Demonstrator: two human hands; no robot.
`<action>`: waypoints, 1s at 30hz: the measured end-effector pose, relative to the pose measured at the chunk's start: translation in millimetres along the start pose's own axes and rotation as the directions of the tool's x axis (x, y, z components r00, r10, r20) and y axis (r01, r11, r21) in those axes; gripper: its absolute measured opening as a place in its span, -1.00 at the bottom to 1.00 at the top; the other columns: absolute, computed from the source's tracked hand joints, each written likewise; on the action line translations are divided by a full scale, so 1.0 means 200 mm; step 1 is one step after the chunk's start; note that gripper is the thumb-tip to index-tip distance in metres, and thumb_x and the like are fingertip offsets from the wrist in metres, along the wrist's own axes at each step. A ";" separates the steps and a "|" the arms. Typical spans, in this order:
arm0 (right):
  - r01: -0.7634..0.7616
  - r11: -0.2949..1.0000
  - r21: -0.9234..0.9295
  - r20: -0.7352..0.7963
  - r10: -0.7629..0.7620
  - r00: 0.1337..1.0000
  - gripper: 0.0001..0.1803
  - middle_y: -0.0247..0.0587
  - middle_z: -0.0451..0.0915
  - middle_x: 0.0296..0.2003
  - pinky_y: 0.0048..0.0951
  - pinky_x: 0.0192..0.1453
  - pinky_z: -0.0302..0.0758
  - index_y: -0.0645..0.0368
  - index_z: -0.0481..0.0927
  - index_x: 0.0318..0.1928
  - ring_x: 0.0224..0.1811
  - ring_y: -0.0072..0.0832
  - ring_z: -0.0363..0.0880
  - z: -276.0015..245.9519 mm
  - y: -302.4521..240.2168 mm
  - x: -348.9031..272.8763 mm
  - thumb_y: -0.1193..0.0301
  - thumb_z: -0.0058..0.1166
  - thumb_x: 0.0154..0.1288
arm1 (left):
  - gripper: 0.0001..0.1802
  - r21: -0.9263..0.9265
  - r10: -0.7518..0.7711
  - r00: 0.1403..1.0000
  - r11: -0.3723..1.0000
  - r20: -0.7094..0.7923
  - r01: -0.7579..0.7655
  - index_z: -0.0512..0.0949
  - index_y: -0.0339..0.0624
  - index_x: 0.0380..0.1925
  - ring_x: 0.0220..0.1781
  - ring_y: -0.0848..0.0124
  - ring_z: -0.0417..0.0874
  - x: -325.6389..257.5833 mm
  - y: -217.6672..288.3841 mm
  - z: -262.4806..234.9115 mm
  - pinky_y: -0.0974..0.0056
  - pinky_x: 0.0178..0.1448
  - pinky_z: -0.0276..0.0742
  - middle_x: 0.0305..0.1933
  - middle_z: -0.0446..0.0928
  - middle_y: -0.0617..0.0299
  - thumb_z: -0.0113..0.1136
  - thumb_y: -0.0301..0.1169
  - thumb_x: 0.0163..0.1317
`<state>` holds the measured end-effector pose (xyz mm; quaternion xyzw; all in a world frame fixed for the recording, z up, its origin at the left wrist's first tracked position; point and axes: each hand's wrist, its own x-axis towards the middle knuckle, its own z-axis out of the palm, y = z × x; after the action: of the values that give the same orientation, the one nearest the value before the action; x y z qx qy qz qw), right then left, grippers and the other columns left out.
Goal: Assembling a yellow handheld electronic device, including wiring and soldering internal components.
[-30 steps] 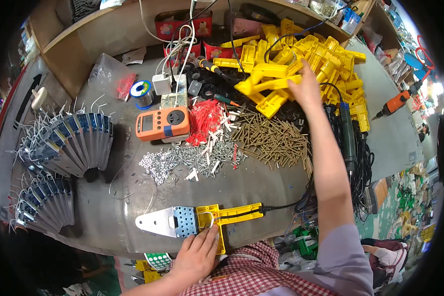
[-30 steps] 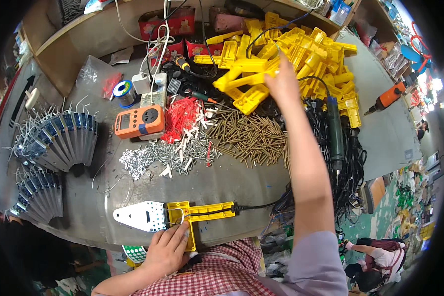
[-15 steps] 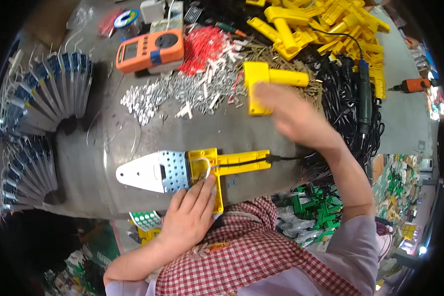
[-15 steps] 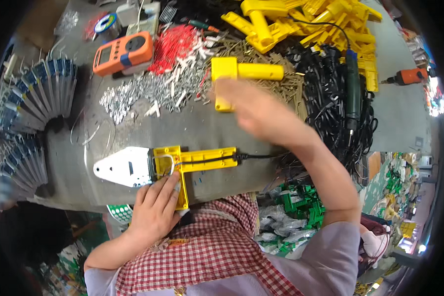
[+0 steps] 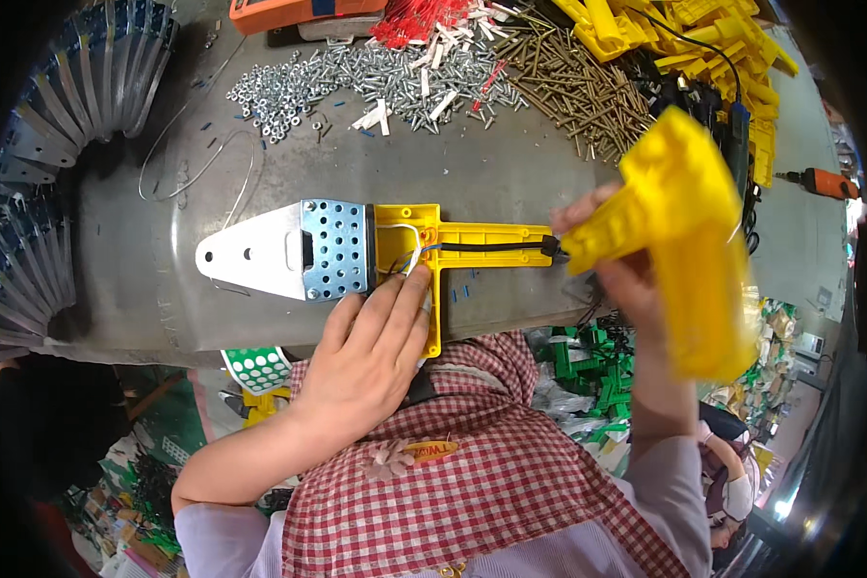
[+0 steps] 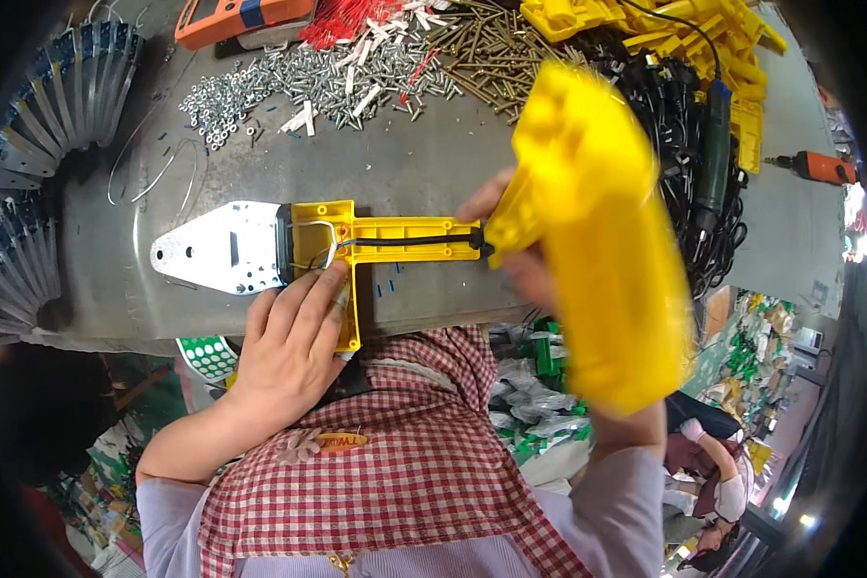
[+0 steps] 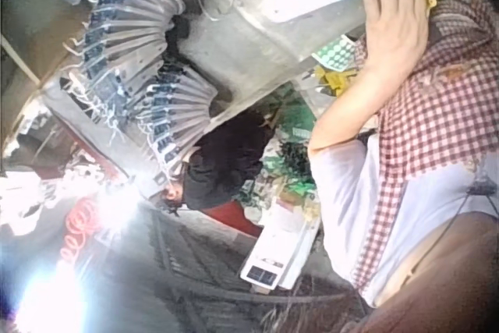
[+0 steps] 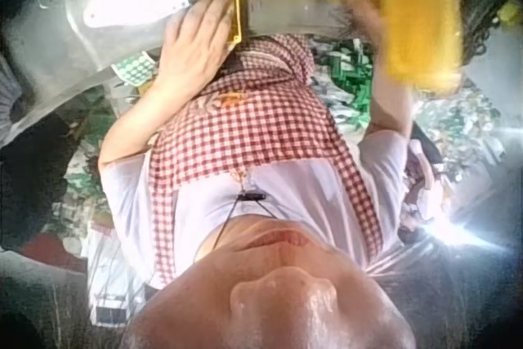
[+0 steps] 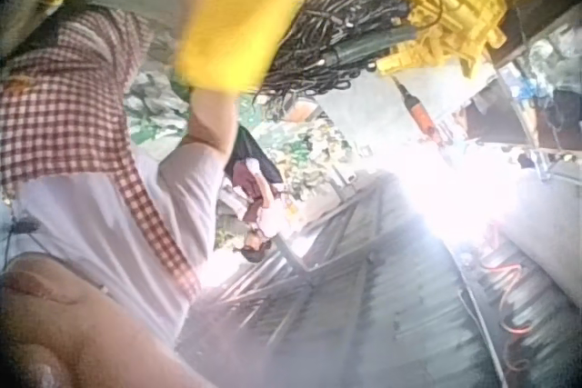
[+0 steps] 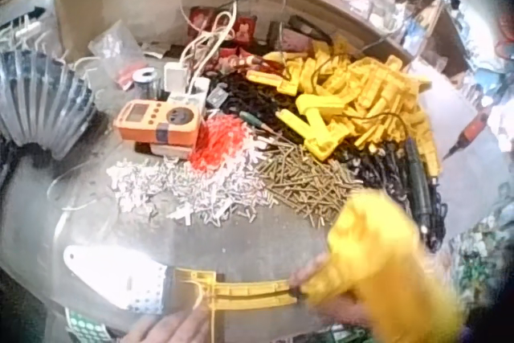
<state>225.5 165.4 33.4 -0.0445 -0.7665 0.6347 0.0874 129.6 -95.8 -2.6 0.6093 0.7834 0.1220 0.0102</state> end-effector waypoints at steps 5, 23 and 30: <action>0.161 0.930 0.331 -0.181 -0.105 0.978 -0.53 -0.15 0.47 -0.14 -0.08 0.33 0.16 0.21 0.34 0.08 -0.03 -0.27 0.44 0.15 0.15 -0.02 0.33 0.15 0.22 | -0.58 0.049 0.040 0.996 0.998 -0.076 -0.036 0.49 -0.37 -0.12 0.15 0.21 0.42 0.01 0.00 0.01 0.22 0.13 0.28 0.21 0.35 -0.07 -0.04 -0.35 0.03; 0.077 0.980 -0.183 0.034 -0.072 0.997 -0.44 -0.08 0.48 0.04 -0.16 0.31 0.22 0.19 0.36 0.10 0.13 -0.27 0.45 0.10 0.21 -0.04 0.53 0.17 0.02 | -0.60 0.011 0.021 0.995 1.000 -0.093 -0.020 0.49 -0.39 -0.15 0.16 0.20 0.42 -0.02 -0.01 0.03 0.16 0.12 0.32 0.22 0.34 -0.04 0.07 -0.39 -0.01; 0.196 0.463 -0.864 0.119 -0.192 0.974 -0.30 -0.09 0.42 0.07 -0.16 0.11 0.29 0.16 0.34 0.14 0.11 -0.11 0.37 0.33 0.13 0.04 0.39 0.27 -0.09 | -0.62 -0.422 0.254 0.927 0.835 -0.275 -0.354 0.52 -0.40 -0.20 0.08 0.13 0.50 -0.14 -0.20 0.00 0.11 0.14 0.41 0.05 0.46 -0.06 0.09 -0.38 -0.05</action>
<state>204.5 108.3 -3.9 0.0061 -0.9817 0.1455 0.1225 97.9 -131.3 -14.6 0.6900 0.6204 0.3688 0.0543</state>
